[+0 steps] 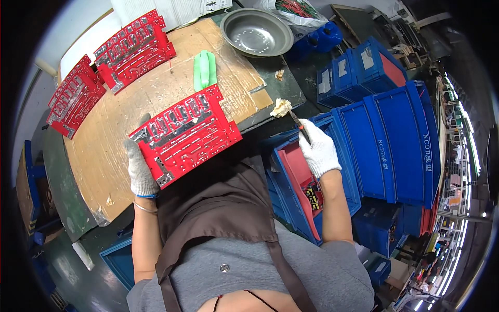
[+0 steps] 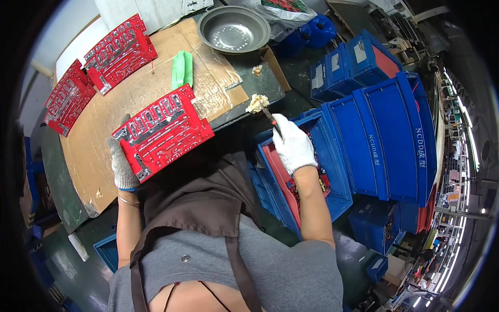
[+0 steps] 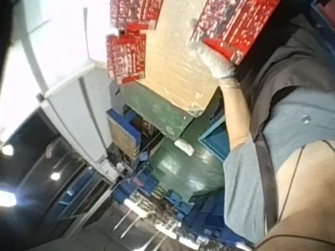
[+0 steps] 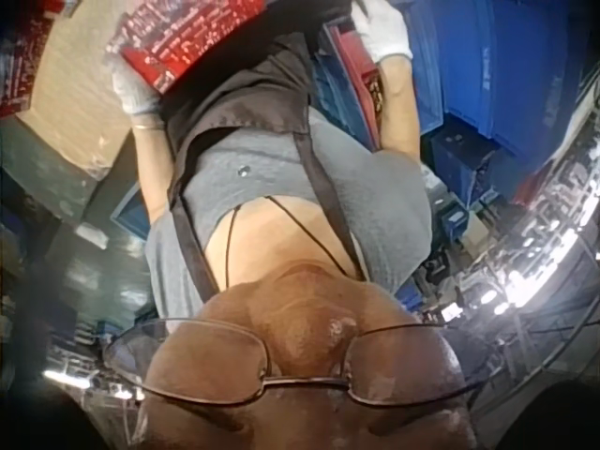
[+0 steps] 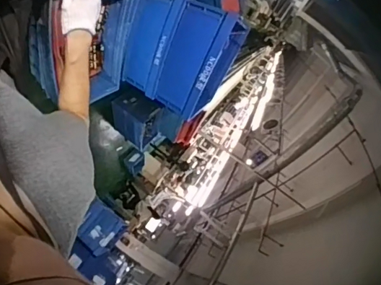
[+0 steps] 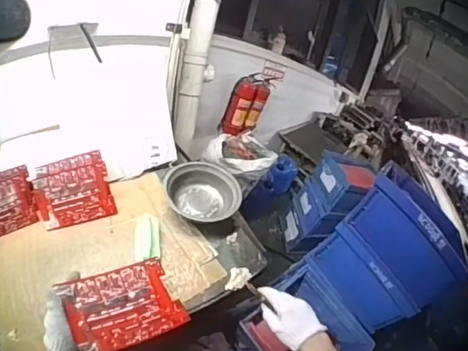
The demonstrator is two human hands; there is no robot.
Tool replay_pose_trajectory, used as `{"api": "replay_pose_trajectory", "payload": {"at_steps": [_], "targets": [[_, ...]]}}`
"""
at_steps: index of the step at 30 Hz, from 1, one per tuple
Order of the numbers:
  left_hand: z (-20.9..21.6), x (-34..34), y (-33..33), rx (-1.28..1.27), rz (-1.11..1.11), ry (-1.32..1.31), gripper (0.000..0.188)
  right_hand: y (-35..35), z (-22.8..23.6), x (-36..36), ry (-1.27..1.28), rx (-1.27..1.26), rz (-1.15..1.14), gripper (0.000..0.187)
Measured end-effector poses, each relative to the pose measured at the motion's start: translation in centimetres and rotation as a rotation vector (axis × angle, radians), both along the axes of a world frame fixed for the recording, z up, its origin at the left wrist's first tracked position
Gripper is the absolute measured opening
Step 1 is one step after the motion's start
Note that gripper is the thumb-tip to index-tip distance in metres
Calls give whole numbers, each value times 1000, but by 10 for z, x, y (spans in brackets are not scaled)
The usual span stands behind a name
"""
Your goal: Trimming excess material and component leads from printed circuit boards using diagonal cutters.
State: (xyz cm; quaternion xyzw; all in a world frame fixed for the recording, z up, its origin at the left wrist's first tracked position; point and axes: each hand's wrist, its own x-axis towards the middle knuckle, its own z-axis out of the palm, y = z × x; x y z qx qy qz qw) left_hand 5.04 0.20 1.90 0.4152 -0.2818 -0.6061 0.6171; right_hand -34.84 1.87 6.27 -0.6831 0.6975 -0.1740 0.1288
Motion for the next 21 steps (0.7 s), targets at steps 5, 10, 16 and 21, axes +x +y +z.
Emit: {"api": "replay_pose_trajectory", "payload": {"at_steps": [5,10,16,21], "targets": [[1,-2,0,-4,8,-13,90,-9,-9,-7,162,71,3,35],[-1,0,-1,1,12,-10,89,-15,-18,-9,296,131,23,36],[-4,1,-1,12,30,9,89,-20,-19,-10,595,90,62,42],[-4,0,-1,16,26,15,89,-22,-13,-6,694,89,92,51]]}}
